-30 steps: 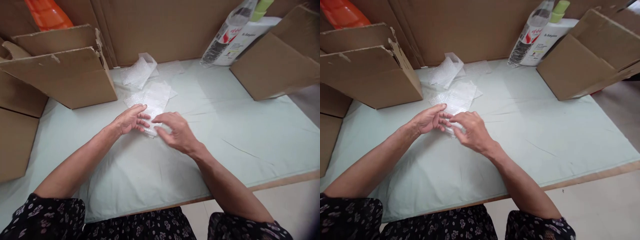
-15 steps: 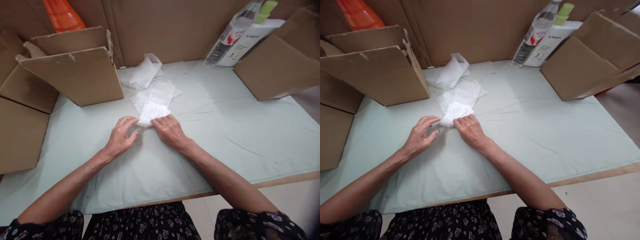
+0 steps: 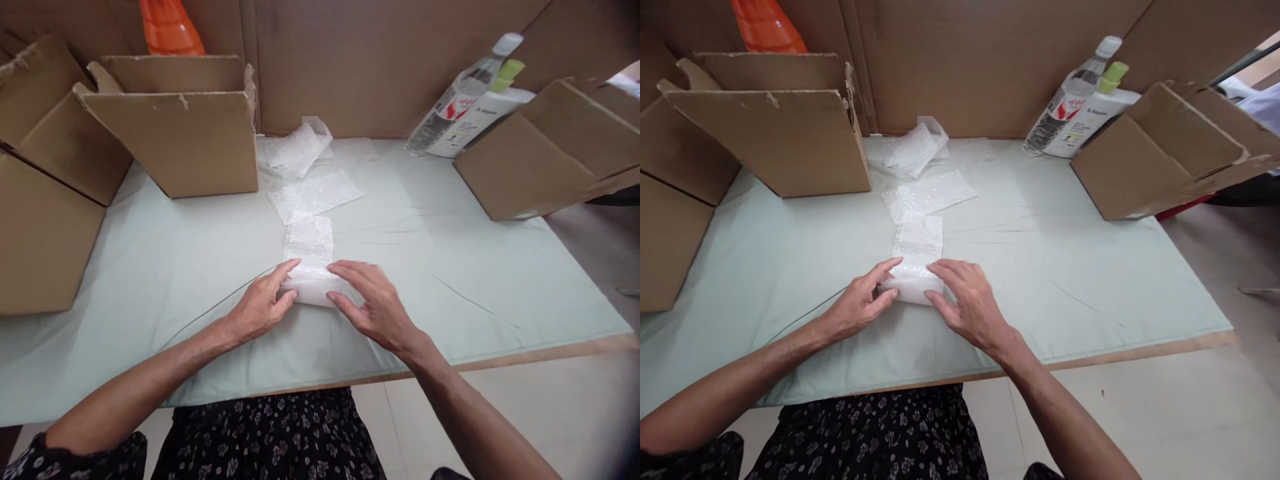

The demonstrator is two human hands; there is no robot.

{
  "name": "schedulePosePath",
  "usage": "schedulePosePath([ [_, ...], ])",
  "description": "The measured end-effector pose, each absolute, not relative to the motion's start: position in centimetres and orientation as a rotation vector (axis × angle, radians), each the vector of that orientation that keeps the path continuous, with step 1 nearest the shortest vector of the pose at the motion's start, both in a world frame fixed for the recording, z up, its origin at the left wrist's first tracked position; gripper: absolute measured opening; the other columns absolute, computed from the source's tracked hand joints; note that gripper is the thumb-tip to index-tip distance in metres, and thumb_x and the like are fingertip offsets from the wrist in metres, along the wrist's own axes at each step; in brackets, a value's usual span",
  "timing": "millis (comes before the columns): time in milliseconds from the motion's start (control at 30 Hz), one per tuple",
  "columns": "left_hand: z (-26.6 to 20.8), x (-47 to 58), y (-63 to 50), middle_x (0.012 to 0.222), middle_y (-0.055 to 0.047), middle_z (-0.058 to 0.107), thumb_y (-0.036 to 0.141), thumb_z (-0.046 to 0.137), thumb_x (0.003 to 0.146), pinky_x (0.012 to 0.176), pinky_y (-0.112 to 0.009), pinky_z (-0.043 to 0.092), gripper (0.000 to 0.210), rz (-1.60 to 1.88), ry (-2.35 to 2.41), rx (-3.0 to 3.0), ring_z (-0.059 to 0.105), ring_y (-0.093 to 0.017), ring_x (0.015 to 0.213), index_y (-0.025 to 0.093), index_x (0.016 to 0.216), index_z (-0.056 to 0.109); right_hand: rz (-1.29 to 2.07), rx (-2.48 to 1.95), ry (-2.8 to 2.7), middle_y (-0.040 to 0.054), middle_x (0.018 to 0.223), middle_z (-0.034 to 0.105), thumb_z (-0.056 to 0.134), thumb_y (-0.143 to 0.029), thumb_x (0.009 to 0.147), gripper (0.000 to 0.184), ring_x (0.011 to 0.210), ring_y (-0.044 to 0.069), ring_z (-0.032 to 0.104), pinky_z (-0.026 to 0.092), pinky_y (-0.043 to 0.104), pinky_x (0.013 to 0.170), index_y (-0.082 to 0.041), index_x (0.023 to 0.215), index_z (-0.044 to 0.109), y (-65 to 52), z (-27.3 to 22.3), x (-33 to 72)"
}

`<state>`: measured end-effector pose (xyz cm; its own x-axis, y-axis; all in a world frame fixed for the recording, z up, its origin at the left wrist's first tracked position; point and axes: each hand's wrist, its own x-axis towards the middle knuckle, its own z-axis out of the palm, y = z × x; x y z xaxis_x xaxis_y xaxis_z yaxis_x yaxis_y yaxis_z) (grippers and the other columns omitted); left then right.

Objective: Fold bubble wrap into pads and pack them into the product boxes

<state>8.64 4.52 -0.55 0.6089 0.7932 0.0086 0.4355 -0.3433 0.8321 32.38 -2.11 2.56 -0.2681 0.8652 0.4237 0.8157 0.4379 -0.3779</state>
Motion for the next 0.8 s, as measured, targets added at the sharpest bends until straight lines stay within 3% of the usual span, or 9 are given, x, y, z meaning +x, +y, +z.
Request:
schedulePosePath([
  [100,-0.6,9.6,5.9,0.094,-0.004,0.07,0.027,0.057,0.089,0.072,-0.032,0.052,0.064,0.428,1.055,1.897,0.061,-0.017,0.072,0.017,0.151,0.045,-0.099,-1.353,-2.073,0.0099,0.104,0.076,0.065,-0.018,0.094,0.02,0.095,0.023,0.068,0.048,0.037,0.082,-0.017,0.114,0.066,-3.2,2.0,31.6],
  [167,-0.8,10.2,6.7,0.096,-0.004,0.07,0.026,0.058,0.087,0.077,-0.034,0.053,0.066,0.43,1.085,1.919,0.063,-0.018,0.076,0.015,0.151,0.045,-0.098,-1.355,-2.219,0.0117,0.111,0.075,0.064,-0.018,0.093,0.024,0.1,0.026,0.067,0.047,0.04,0.084,-0.016,0.117,0.065,-3.3,1.3,31.0],
  [267,-1.2,10.7,7.2,0.117,-0.011,0.069,0.025,0.059,0.088,0.09,-0.04,0.054,0.061,0.588,1.122,2.068,0.066,-0.023,0.098,0.015,0.147,0.049,-0.11,-1.458,-2.371,0.0171,0.127,0.071,0.06,-0.016,0.094,0.032,0.114,0.032,0.063,0.047,0.046,0.089,-0.012,0.125,0.063,-2.2,-0.2,30.5],
  [400,-1.1,9.5,6.0,0.133,-0.015,0.065,0.029,0.061,0.094,0.104,-0.048,0.05,0.051,0.847,0.94,2.381,0.059,-0.03,0.124,0.019,0.143,0.053,-0.005,-1.468,-2.334,0.0157,0.118,0.074,0.052,-0.013,0.098,0.03,0.103,0.028,0.066,0.048,0.044,0.086,-0.012,0.125,0.064,-0.8,-1.0,31.0],
  [500,-0.5,7.8,4.1,0.124,-0.013,0.07,0.022,0.06,0.095,0.099,-0.046,0.052,0.055,0.813,0.757,2.461,0.063,-0.027,0.114,0.021,0.148,0.046,0.24,-1.419,-2.309,0.0114,0.109,0.076,0.052,-0.017,0.1,0.029,0.095,0.024,0.068,0.051,0.041,0.085,-0.014,0.127,0.064,-1.6,-0.3,31.6],
  [633,0.3,6.4,2.3,0.107,-0.006,0.074,0.018,0.056,0.096,0.089,-0.039,0.056,0.053,0.64,0.832,2.255,0.068,-0.021,0.093,0.025,0.148,0.046,0.639,-1.381,-2.291,0.0061,0.115,0.076,0.054,-0.027,0.103,0.032,0.1,0.02,0.069,0.055,0.036,0.086,-0.02,0.134,0.061,-3.2,0.4,31.8],
  [700,0.3,6.8,2.6,0.11,-0.006,0.074,0.022,0.057,0.096,0.086,-0.037,0.058,0.051,0.552,0.922,2.16,0.068,-0.019,0.085,0.024,0.146,0.049,0.552,-1.421,-2.267,0.0079,0.117,0.076,0.052,-0.029,0.104,0.03,0.102,0.021,0.069,0.055,0.037,0.087,-0.019,0.131,0.062,-3.5,0.5,31.5],
  [800,-0.5,8.2,4.3,0.117,-0.009,0.073,0.025,0.056,0.094,0.085,-0.037,0.058,0.049,0.534,1.031,2.14,0.067,-0.019,0.084,0.02,0.143,0.053,0.136,-1.488,-2.238,0.016,0.122,0.072,0.055,-0.03,0.102,0.029,0.107,0.028,0.067,0.052,0.044,0.088,-0.014,0.124,0.065,-3.6,0.7,30.8],
])
